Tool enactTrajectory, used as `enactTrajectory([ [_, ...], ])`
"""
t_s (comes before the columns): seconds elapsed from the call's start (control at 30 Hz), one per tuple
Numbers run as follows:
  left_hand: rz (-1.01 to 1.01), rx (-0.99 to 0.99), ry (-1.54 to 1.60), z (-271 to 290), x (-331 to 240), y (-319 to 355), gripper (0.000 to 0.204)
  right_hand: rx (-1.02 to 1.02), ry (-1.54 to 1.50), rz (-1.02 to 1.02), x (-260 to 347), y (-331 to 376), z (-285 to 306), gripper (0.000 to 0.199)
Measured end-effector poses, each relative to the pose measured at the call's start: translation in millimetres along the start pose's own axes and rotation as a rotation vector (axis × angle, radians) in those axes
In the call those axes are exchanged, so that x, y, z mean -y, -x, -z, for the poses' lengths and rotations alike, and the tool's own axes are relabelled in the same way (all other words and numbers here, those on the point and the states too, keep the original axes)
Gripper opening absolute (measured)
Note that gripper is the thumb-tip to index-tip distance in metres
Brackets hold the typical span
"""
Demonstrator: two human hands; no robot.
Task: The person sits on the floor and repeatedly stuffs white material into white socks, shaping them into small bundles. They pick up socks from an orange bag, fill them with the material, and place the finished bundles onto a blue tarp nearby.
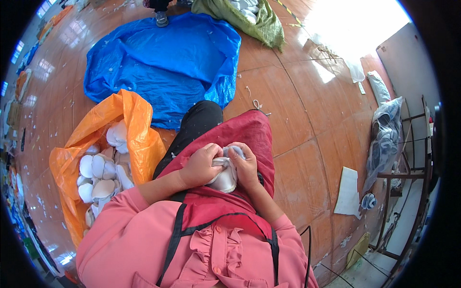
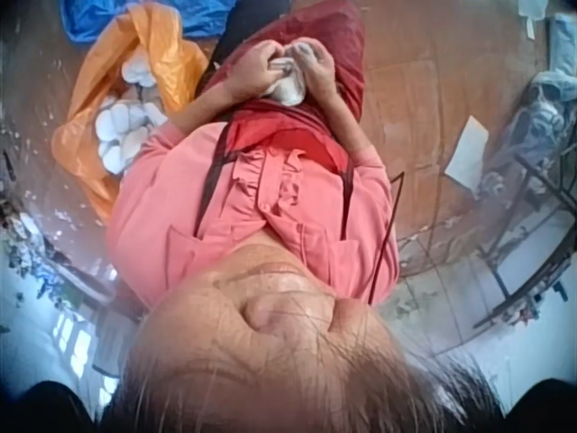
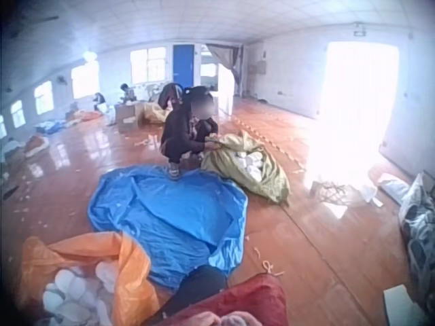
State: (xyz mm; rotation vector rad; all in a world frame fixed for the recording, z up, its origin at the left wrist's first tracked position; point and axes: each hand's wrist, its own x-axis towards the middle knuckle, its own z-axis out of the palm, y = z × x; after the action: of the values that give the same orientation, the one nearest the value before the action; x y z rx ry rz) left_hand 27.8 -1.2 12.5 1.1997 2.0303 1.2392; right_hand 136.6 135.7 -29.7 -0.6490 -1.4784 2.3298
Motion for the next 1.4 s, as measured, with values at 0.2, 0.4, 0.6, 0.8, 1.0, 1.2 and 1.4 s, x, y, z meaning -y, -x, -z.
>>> enactTrajectory([
  [0.2, -0.231, -0.195, -0.145, -16, 11, -15, 0.023, -0.083, -0.257, -0.071, 1, -7, -2, 0.019],
  [0.4, -0.422, -0.207, -0.273, -14, 26, -25, 0.025, -0.059, -0.330, -0.092, 4, -11, -4, 0.021],
  [0.6, -0.460, -0.174, -0.315, -9, 21, -20, 0.024, -0.086, -0.415, -0.149, -5, -13, -1, 0.021],
  [0.8, -0.318, 0.203, -0.105, 29, 0, -28, 0.016, -0.098, -0.335, -0.111, -4, -13, 4, 0.020],
  [1.0, -0.078, 0.511, 0.146, 47, 0, -41, 0.015, -0.079, -0.310, -0.077, -2, -6, 0, 0.019],
  [1.2, -0.230, 0.425, 0.055, 32, 8, -39, 0.018, -0.070, -0.385, -0.041, -2, -8, 5, 0.020],
  [1.4, -0.379, 0.120, -0.079, 18, 6, -41, 0.023, -0.036, -0.440, 0.016, 1, -19, 7, 0.018],
])
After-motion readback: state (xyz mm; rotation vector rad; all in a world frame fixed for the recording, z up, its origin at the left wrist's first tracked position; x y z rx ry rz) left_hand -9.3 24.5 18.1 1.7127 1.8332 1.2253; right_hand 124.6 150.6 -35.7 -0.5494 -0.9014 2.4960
